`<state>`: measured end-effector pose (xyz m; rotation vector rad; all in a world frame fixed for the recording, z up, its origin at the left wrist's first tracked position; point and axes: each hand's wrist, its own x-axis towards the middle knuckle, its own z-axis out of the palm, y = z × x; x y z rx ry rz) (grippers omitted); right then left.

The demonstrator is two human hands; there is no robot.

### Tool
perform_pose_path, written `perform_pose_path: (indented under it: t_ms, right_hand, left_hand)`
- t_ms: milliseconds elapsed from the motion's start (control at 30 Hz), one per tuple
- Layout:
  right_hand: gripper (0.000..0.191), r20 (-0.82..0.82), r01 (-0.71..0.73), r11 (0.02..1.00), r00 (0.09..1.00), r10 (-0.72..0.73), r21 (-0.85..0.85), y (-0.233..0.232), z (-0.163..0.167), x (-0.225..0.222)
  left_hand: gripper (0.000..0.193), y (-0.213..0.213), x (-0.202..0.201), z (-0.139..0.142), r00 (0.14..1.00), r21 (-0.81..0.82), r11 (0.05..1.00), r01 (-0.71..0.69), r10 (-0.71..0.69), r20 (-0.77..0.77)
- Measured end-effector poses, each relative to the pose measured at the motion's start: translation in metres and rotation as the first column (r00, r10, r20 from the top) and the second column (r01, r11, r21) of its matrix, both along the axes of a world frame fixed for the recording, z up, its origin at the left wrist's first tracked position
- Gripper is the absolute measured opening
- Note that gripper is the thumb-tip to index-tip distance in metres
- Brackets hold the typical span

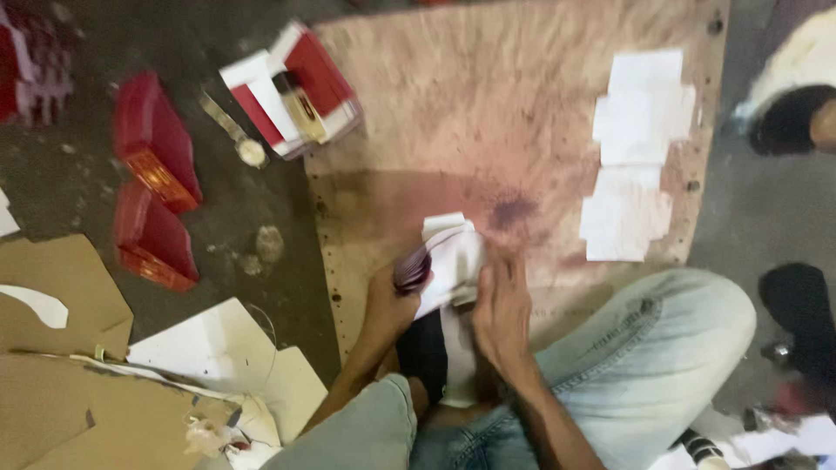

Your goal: The person sits on the floor and assembles small red paper boxes. They use a small round tool to rub the edges of the white paper inserts, then fold the red paper around them to form the final box shape.

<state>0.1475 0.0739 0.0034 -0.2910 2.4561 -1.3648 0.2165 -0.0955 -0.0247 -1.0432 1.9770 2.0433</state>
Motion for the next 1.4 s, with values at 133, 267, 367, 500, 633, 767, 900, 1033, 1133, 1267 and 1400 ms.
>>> perform_pose_path:
  t_ms: [133,267,367,500,633,767,900,1033,1133,1267,1400]
  right_hand:
    - [0.032,-0.026,-0.063,0.989,0.997,0.067,0.134,0.011,0.007,0.022]
    - [0.031,-0.081,-0.013,0.998,0.997,0.019,0.067,0.007,-0.006,0.008]
    - [0.035,0.246,0.051,0.992,0.966,-0.077,0.111,0.006,-0.007,0.010]
    - [0.034,-0.085,-0.038,0.983,0.995,0.054,0.180,0.006,-0.009,0.011]
    - [0.033,0.058,-0.073,0.983,0.996,0.064,0.167,0.006,-0.009,0.012]
    - [0.040,-0.164,-0.114,0.988,0.978,0.130,0.102,0.007,-0.009,0.012]
    - [0.036,-0.005,-0.088,0.986,0.996,0.089,0.140,0.008,-0.008,0.011]
    - [0.033,0.080,-0.127,0.950,0.991,0.109,0.285,0.006,-0.007,0.011]
    - [0.038,-0.002,-0.044,0.986,0.999,0.045,0.158,0.005,-0.007,0.012]
    - [0.035,-0.091,-0.151,0.957,0.980,0.178,0.248,0.005,-0.006,0.012]
    - [0.037,-0.005,-0.009,1.000,1.000,0.009,0.023,0.007,-0.006,0.012]
  left_hand:
    - [0.049,-0.008,0.001,-0.004,0.948,0.352,0.882,-0.313,0.272,0.162]
    - [0.049,-0.001,0.001,-0.002,0.989,0.076,0.987,-0.142,0.139,0.049]
    - [0.048,-0.007,0.002,-0.005,0.943,0.316,0.889,-0.332,0.300,0.145]
    - [0.048,-0.001,0.000,-0.001,0.988,0.066,0.987,-0.148,0.145,0.048]
    - [0.047,-0.003,0.002,-0.003,0.977,0.203,0.959,-0.200,0.181,0.111]
    - [0.047,-0.011,-0.002,-0.003,0.957,0.224,0.932,-0.285,0.263,0.123]
    - [0.046,-0.002,0.000,-0.002,0.996,0.106,0.993,-0.054,0.046,0.071]
    - [0.045,-0.012,-0.001,-0.003,0.920,0.366,0.844,-0.392,0.352,0.172]
    - [0.045,-0.007,-0.001,-0.002,0.997,0.092,0.995,-0.050,0.045,0.057]
    - [0.044,-0.013,-0.002,-0.002,0.924,0.381,0.841,-0.383,0.351,0.153]
    - [0.044,-0.005,-0.002,0.001,1.000,0.046,0.999,-0.016,0.015,0.023]
